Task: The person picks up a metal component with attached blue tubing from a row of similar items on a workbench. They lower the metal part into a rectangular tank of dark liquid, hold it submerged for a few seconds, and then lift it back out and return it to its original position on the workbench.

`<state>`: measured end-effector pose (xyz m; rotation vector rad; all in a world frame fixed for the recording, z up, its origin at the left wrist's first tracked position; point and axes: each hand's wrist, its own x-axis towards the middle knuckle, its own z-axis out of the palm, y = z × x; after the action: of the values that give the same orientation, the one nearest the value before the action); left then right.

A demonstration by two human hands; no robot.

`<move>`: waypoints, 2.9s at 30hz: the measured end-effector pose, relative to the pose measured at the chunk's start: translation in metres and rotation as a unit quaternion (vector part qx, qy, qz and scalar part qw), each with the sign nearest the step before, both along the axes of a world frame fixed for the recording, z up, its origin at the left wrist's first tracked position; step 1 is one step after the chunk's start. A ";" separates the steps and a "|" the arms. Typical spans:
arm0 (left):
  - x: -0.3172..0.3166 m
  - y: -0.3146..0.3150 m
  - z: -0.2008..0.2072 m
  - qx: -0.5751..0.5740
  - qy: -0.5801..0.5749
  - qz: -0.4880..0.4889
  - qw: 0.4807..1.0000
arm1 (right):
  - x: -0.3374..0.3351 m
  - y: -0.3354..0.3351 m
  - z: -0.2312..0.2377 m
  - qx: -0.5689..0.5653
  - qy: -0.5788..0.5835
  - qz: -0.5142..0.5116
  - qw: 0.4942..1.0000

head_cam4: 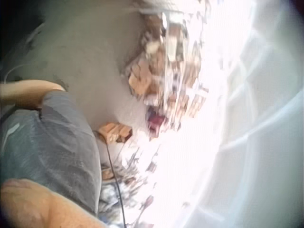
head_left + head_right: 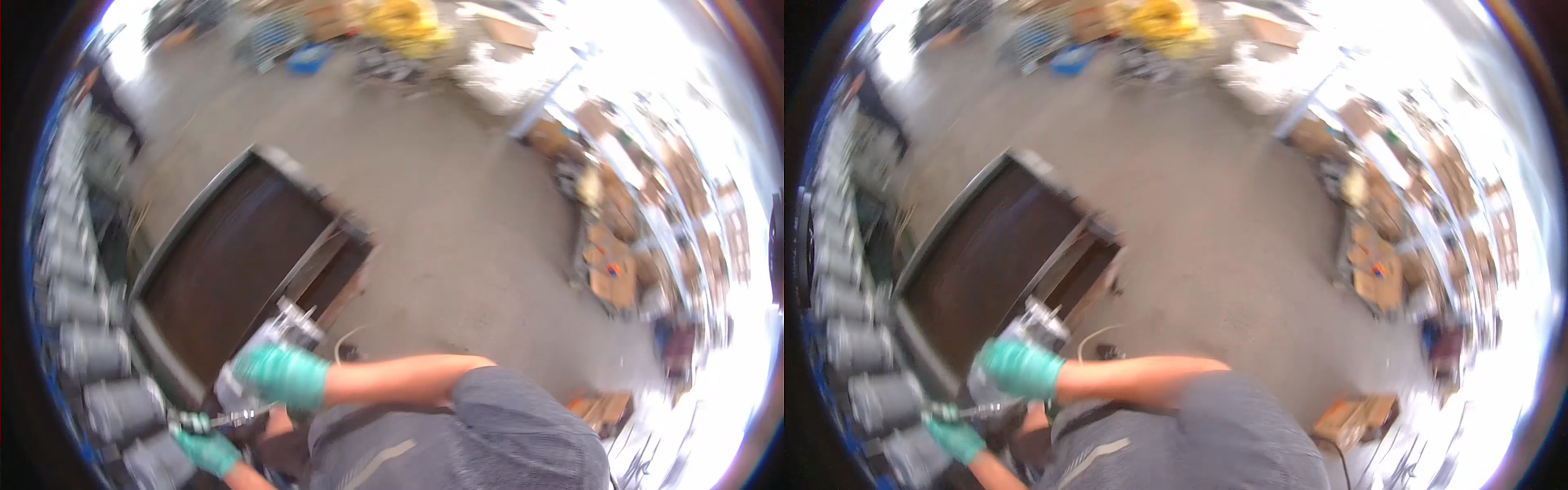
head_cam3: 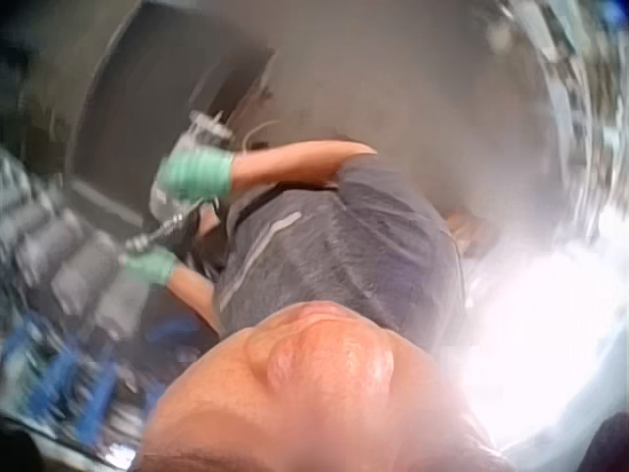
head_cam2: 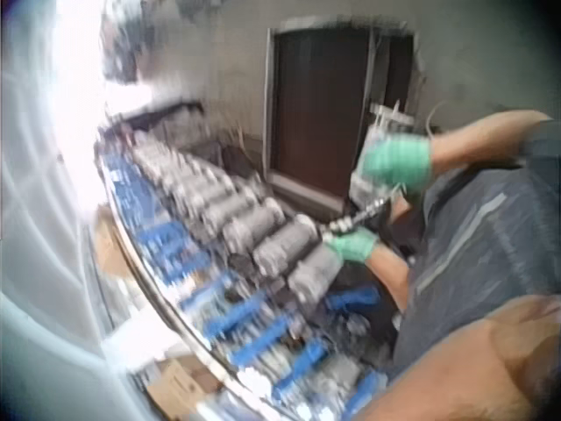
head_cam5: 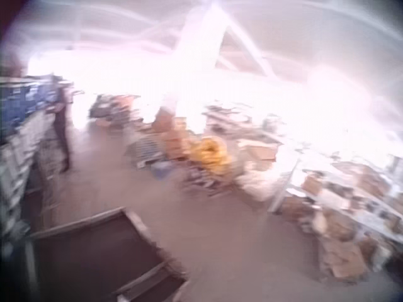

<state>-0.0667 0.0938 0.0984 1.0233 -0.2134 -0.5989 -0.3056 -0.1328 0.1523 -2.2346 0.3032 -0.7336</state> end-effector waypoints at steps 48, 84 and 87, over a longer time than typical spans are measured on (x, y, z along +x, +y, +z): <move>0.047 0.055 -0.068 0.426 0.260 -0.080 0.863 | -0.003 -0.058 -0.121 0.192 0.074 -0.079 0.975; 0.041 0.050 -0.074 0.442 0.239 -0.076 0.861 | -0.003 -0.050 -0.117 0.179 0.061 -0.083 0.978; 0.041 0.052 -0.075 0.442 0.231 -0.081 0.863 | -0.003 -0.051 -0.117 0.181 0.058 -0.081 0.978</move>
<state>-0.0259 0.1456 0.0230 1.7089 0.4577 -1.1247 -0.3081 -0.1835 0.0351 -1.9229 0.6319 -0.5788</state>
